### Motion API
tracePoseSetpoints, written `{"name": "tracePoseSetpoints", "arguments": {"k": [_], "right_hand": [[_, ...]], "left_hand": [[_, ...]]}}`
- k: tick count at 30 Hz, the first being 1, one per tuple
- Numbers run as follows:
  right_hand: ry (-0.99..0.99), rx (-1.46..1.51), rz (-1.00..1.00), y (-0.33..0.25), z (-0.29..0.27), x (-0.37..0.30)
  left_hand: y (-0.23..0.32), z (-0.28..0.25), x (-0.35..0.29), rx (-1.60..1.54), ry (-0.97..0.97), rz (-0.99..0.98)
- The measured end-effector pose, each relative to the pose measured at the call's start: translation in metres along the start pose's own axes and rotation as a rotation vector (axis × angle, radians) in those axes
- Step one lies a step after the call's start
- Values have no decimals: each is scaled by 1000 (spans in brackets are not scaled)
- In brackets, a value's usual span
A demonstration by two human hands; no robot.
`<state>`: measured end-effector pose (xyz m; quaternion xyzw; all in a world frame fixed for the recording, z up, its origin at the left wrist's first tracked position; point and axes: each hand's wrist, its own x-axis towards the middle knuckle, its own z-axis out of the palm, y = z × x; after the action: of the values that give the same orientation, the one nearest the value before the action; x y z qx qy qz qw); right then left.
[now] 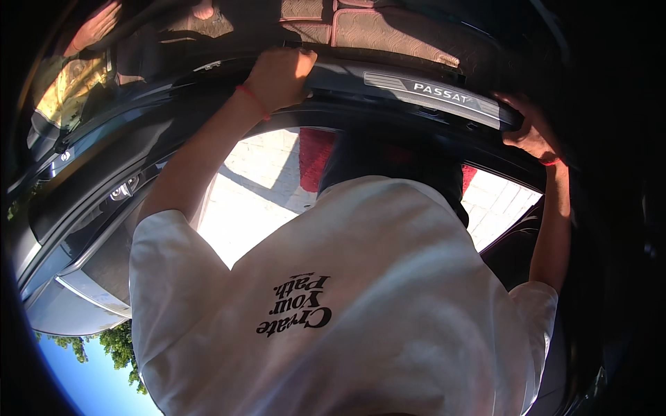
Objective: The person installs a long plastic trim piece along the top edge of a car door frame. They align the trim, press it into place, and use a green-handled screwdriver to secure or adjust the fitment along the length of the door.
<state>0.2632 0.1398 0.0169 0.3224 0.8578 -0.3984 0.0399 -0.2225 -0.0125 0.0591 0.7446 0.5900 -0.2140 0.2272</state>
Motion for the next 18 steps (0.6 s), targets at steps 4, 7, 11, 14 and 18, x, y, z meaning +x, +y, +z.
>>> {"name": "tracePoseSetpoints", "arguments": {"k": [4,7,11,14,18], "right_hand": [[-267,446,227,40,0,40],[-294,392,220,68,4,58],[-180,535,183,88,7,50],[58,439,113,84,6,30],[176,342,359,80,-11,-15]], "left_hand": [[-45,9,44,-132,54,142],[-53,-4,67,-262,75,228],[-58,-21,102,-296,-328,146],[-64,-24,106,-361,-441,62],[-58,-27,116,-245,-392,103]]}}
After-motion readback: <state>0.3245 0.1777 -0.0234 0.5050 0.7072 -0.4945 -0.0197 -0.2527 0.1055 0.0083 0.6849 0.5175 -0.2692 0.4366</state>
